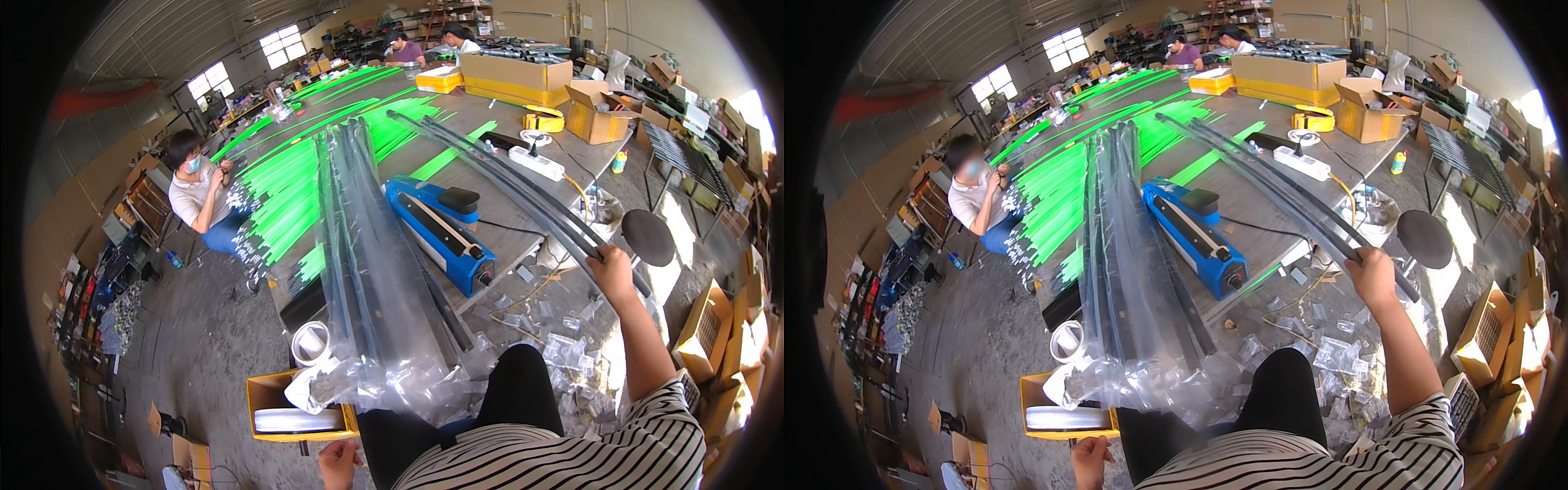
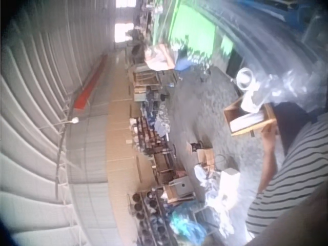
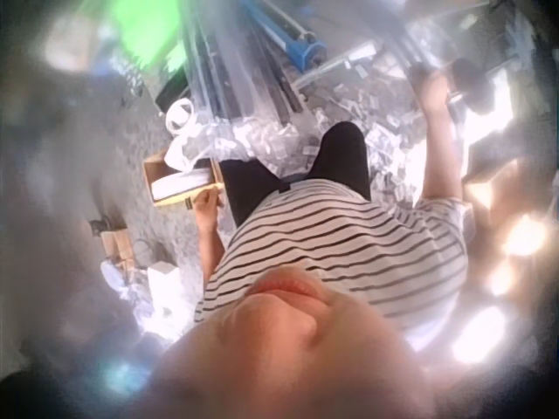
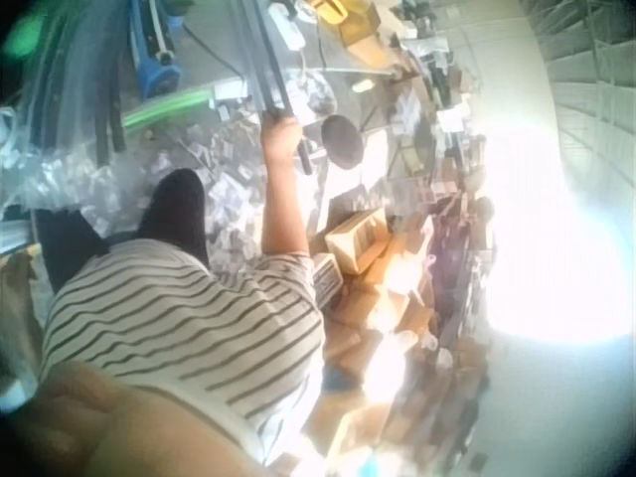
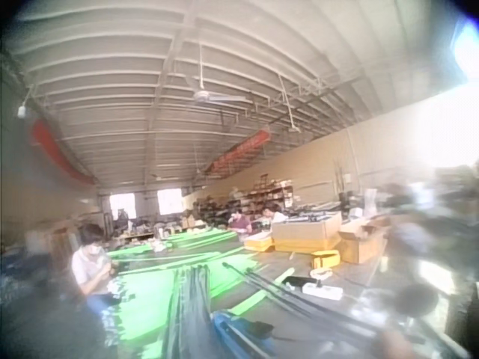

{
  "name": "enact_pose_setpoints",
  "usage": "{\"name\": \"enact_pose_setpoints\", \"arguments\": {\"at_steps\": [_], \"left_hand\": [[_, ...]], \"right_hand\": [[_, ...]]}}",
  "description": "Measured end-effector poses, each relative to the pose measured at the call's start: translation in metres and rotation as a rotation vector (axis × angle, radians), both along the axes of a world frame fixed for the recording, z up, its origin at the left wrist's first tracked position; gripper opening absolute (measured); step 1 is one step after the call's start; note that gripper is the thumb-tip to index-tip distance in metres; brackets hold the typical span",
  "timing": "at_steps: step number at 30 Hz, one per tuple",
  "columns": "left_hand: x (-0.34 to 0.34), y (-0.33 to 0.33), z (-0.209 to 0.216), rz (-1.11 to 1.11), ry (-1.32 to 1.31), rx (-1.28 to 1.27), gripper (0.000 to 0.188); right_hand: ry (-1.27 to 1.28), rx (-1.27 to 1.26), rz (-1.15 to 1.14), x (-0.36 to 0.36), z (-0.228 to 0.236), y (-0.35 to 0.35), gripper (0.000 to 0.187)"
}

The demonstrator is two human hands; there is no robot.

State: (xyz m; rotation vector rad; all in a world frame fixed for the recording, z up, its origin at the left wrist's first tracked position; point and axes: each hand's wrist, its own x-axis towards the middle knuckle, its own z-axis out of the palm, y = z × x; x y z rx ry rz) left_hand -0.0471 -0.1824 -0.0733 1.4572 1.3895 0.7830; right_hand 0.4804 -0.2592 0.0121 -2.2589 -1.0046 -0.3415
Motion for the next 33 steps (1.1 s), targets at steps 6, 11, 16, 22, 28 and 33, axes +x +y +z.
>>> {"name": "enact_pose_setpoints", "arguments": {"at_steps": [6,11,16,22,28,33], "left_hand": [[0.004,-0.002,0.018,0.006,0.050,0.039,0.020],[0.016,0.005,0.053,0.068,-0.166,0.188,0.020],[0.033,0.023,0.096,0.006,-0.328,0.439,0.017],[0.065,0.064,0.155,-0.121,-0.712,0.356,0.032],[0.077,0.086,0.181,-0.172,-1.243,0.182,0.045],[0.068,0.059,0.171,-0.216,-1.117,0.167,0.037]], "right_hand": [[0.403,0.263,0.135,-0.018,0.002,-0.014,0.018],[0.870,0.513,0.404,-0.065,0.028,-0.021,0.013],[1.032,0.465,0.653,-0.099,0.033,-0.023,0.005],[1.193,0.235,0.885,-0.146,0.034,-0.017,0.018],[1.260,0.003,1.014,-0.165,0.029,-0.014,0.019],[1.241,-0.165,1.169,-0.165,0.032,-0.007,0.015]]}}
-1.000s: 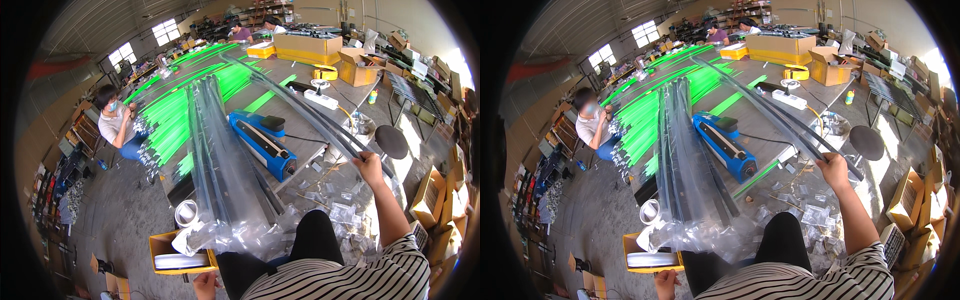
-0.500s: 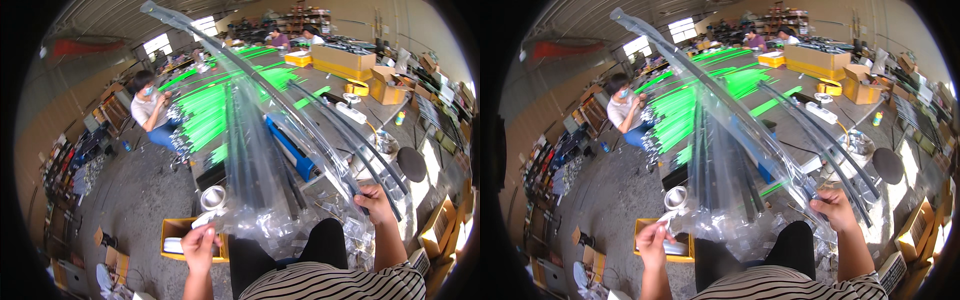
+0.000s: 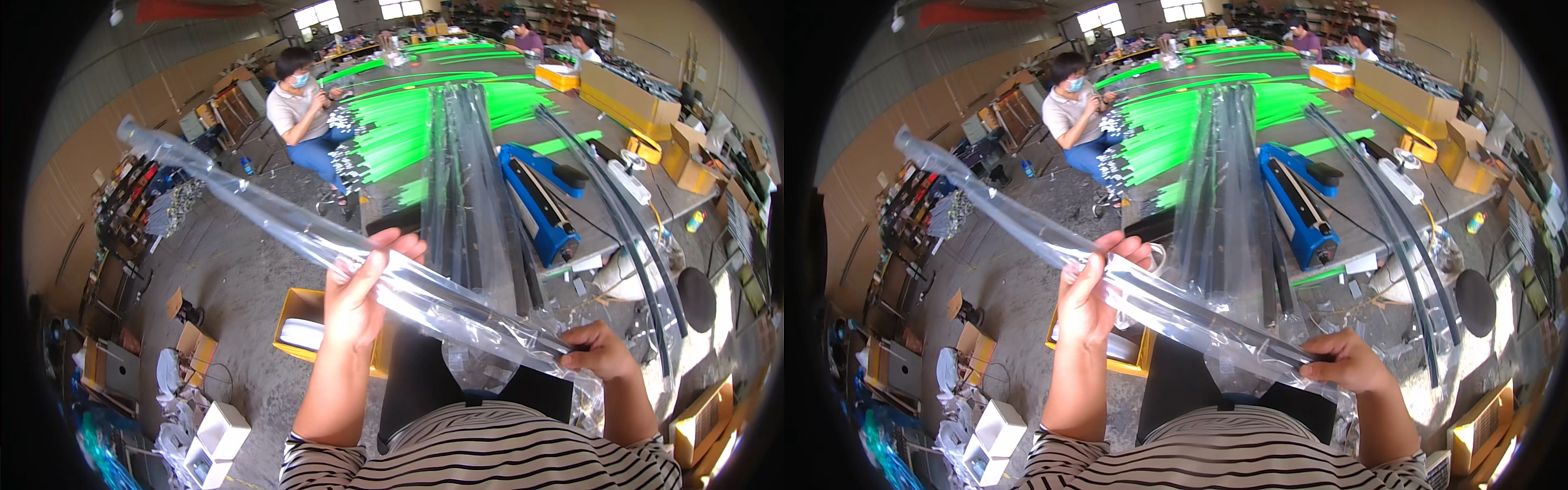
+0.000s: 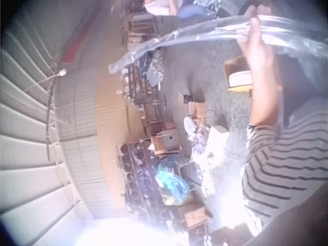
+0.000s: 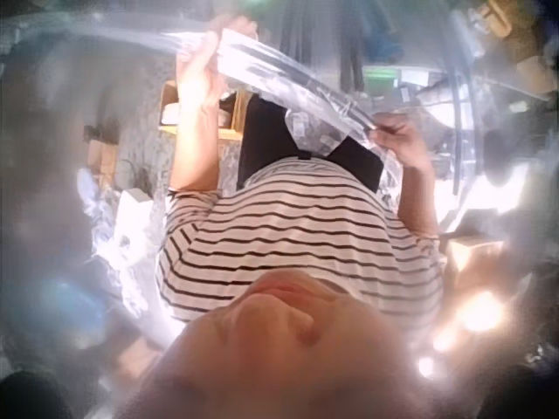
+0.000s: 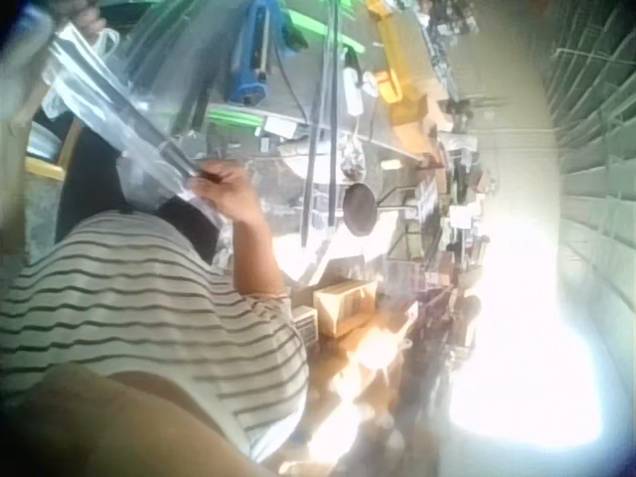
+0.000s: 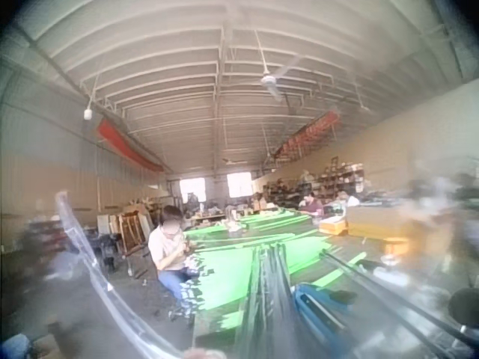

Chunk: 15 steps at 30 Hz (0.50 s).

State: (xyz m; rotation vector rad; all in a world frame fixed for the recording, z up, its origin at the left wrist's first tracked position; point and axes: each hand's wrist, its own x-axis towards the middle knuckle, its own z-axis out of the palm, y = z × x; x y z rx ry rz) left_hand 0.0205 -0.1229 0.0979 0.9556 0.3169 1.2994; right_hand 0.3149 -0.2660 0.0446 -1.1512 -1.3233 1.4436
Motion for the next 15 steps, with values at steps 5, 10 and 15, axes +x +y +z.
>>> {"name": "enact_pose_setpoints", "arguments": {"at_steps": [5,10,15], "left_hand": [[-0.010,-0.004,-0.021,0.111,0.051,-0.019,0.035],[-0.031,0.010,-0.040,0.345,0.056,-0.001,0.025],[-0.069,0.018,-0.055,0.300,-0.008,-0.069,0.029]], "right_hand": [[-0.183,-0.010,0.054,0.006,0.009,0.017,0.023],[-0.286,0.086,-0.046,0.020,0.015,0.036,0.044],[-0.008,-0.025,-0.289,0.041,0.018,0.036,0.068]]}}
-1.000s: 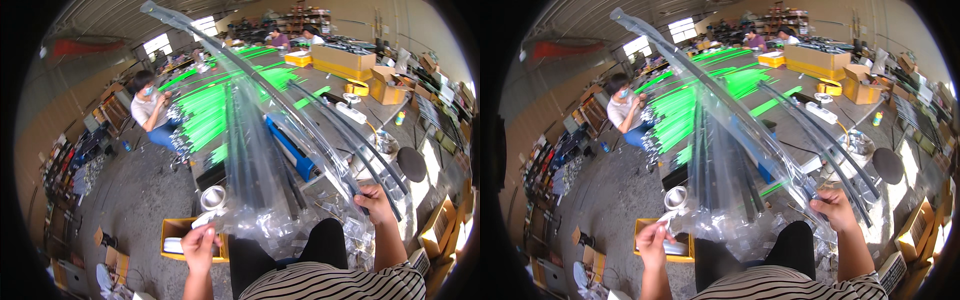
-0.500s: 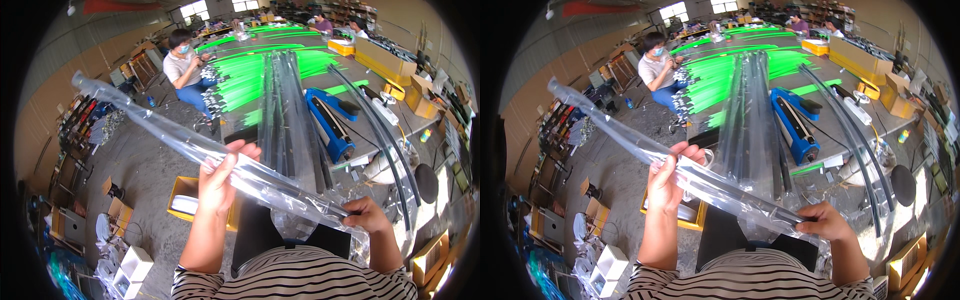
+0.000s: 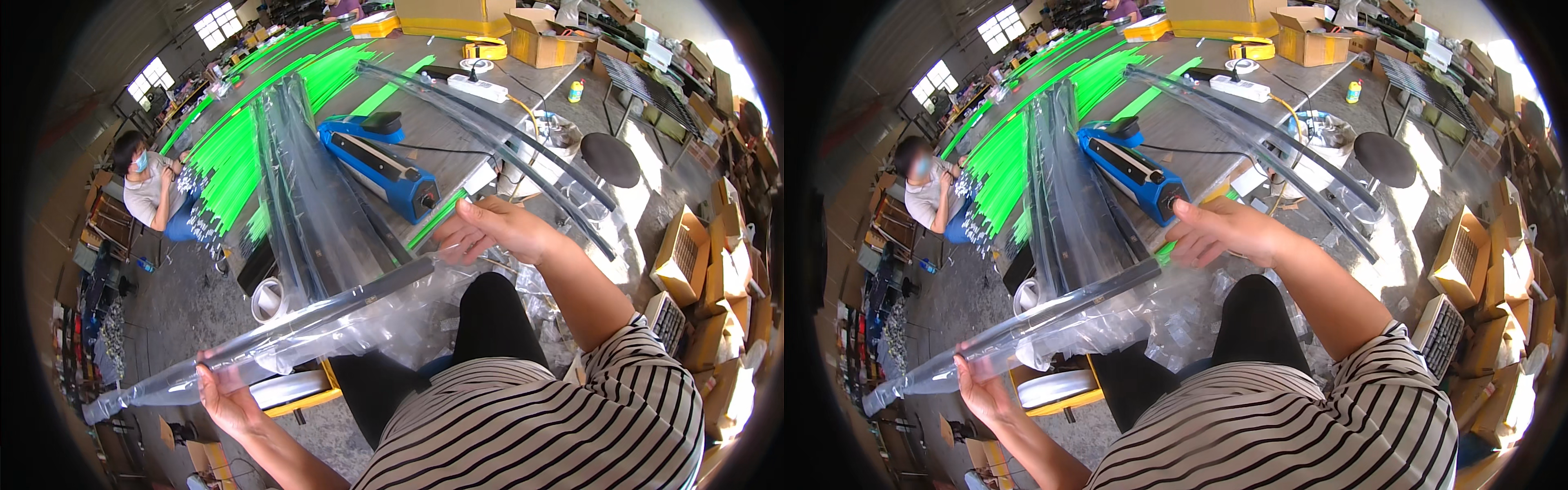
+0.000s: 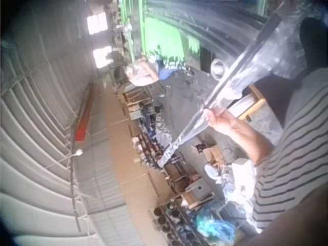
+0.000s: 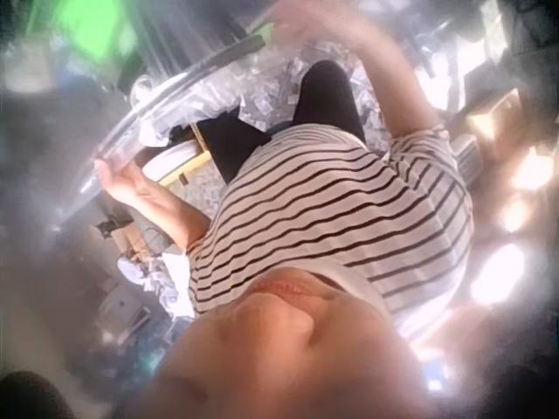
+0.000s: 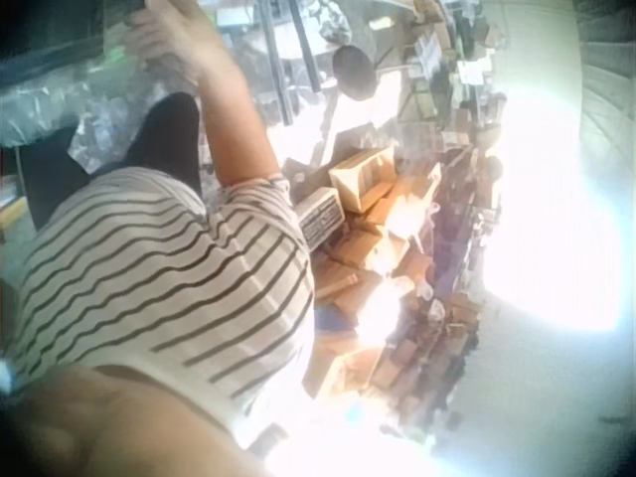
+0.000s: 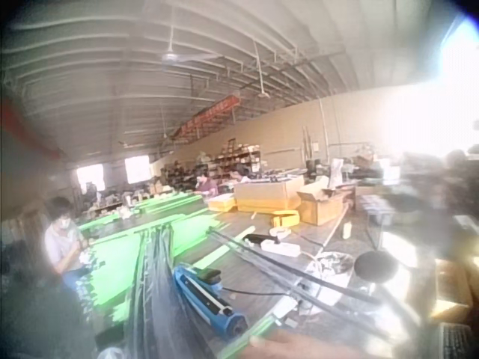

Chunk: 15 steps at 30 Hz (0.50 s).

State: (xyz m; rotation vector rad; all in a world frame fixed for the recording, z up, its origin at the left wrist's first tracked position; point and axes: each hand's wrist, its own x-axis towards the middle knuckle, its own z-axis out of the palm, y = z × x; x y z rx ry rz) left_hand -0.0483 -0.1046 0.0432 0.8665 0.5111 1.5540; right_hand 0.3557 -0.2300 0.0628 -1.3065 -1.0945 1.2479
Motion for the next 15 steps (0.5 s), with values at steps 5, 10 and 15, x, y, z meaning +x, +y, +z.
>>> {"name": "enact_pose_setpoints", "arguments": {"at_steps": [5,10,15], "left_hand": [[0.000,0.002,-0.006,0.043,-0.015,-0.028,0.028],[-0.003,0.001,-0.007,0.029,-0.024,-0.048,0.025],[-0.001,-0.002,-0.010,0.082,-0.025,-0.083,0.024]], "right_hand": [[0.043,0.162,-0.008,-0.006,-0.023,0.004,0.045],[0.017,0.183,-0.128,-0.016,-0.033,0.017,0.017],[-0.062,0.203,-0.404,-0.019,-0.028,0.021,0.019]]}}
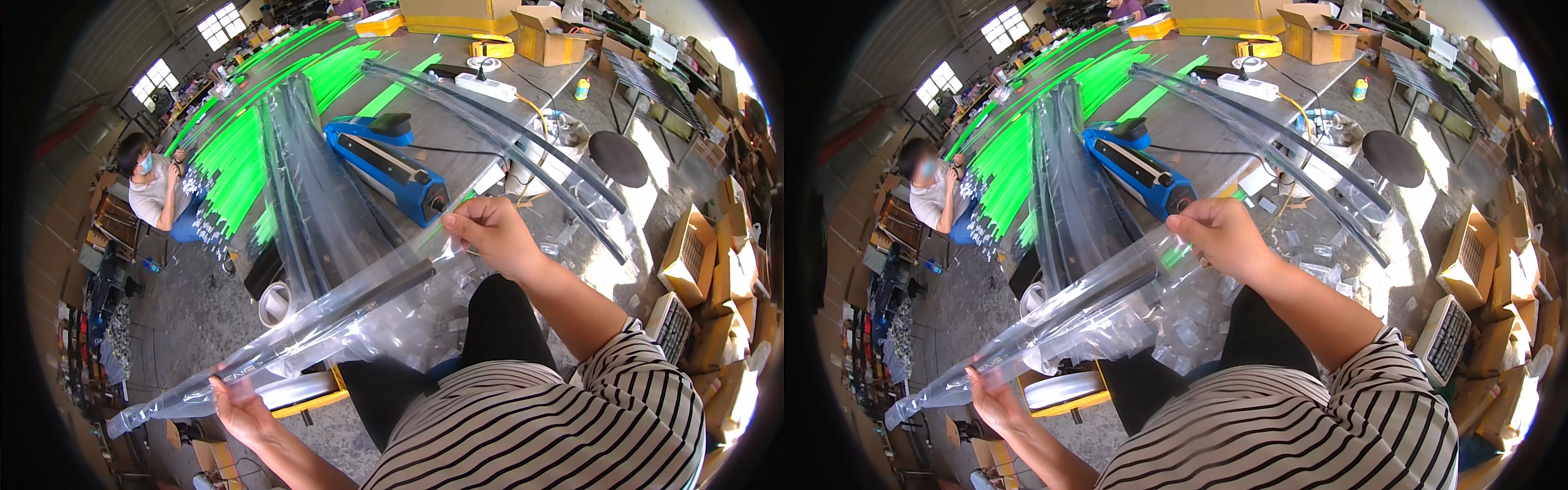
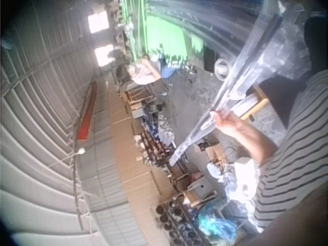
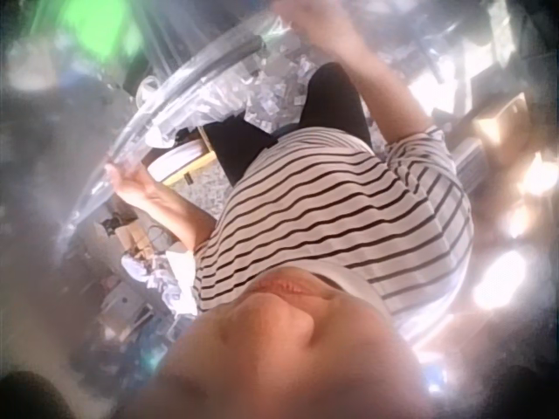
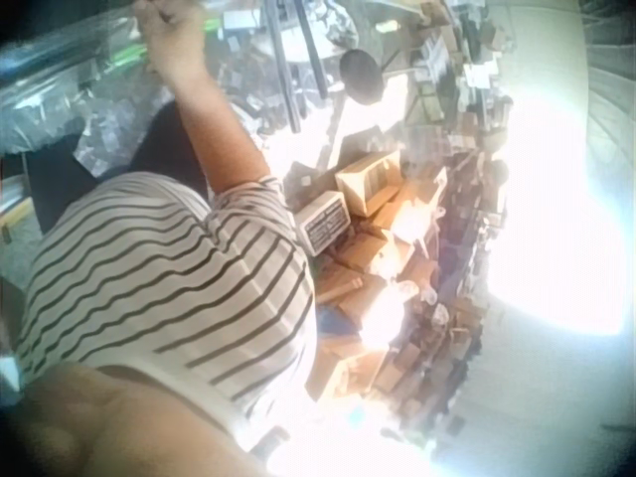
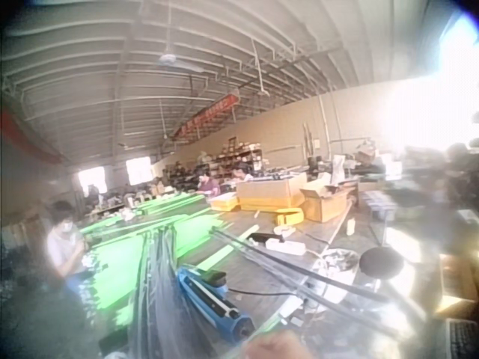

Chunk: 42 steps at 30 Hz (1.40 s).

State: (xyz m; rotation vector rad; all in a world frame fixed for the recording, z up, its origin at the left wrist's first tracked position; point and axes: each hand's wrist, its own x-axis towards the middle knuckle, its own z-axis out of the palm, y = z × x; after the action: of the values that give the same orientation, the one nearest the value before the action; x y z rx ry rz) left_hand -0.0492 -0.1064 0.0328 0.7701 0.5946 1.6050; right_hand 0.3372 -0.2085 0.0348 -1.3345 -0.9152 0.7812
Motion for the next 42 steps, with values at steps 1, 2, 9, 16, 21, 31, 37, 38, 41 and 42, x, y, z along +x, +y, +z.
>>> {"name": "enact_pose_setpoints", "arguments": {"at_steps": [1,2,9,16,21,31,37,38,41,42], "left_hand": [[0.001,0.001,-0.001,0.024,0.001,-0.012,0.023],[0.000,0.001,-0.002,0.030,0.004,-0.025,0.023],[-0.019,-0.002,0.010,0.118,0.128,0.031,0.021],[-0.104,-0.027,0.068,0.106,0.547,0.041,0.021],[-0.119,-0.048,0.063,-0.051,0.880,-0.079,0.021],[-0.077,-0.064,0.023,-0.857,0.982,-0.058,0.022],[-0.031,-0.051,0.042,-0.998,1.371,0.311,0.023],[-0.023,-0.048,0.050,-1.021,1.494,0.363,0.025],[0.000,-0.044,0.061,-0.803,1.429,0.388,0.030],[0.005,-0.051,0.065,-0.594,1.416,0.408,0.032]], "right_hand": [[0.028,0.046,-0.051,0.002,-0.001,0.001,0.019],[0.057,0.093,-0.098,0.004,-0.003,0.002,0.018],[-0.128,0.301,-0.130,-0.015,0.014,-0.008,0.011],[-0.330,0.164,-0.022,-0.033,0.009,-0.010,0.008],[-0.330,0.152,0.191,-0.056,0.010,-0.004,0.012],[-0.375,0.183,0.773,-0.128,0.058,0.035,0.041],[0.071,0.092,0.789,-0.144,0.061,0.042,0.027],[0.051,0.067,0.734,-0.142,0.062,0.037,0.019],[0.220,0.180,0.523,-0.122,0.058,0.023,0.014],[0.288,0.251,0.489,-0.117,0.052,0.024,0.014]]}}
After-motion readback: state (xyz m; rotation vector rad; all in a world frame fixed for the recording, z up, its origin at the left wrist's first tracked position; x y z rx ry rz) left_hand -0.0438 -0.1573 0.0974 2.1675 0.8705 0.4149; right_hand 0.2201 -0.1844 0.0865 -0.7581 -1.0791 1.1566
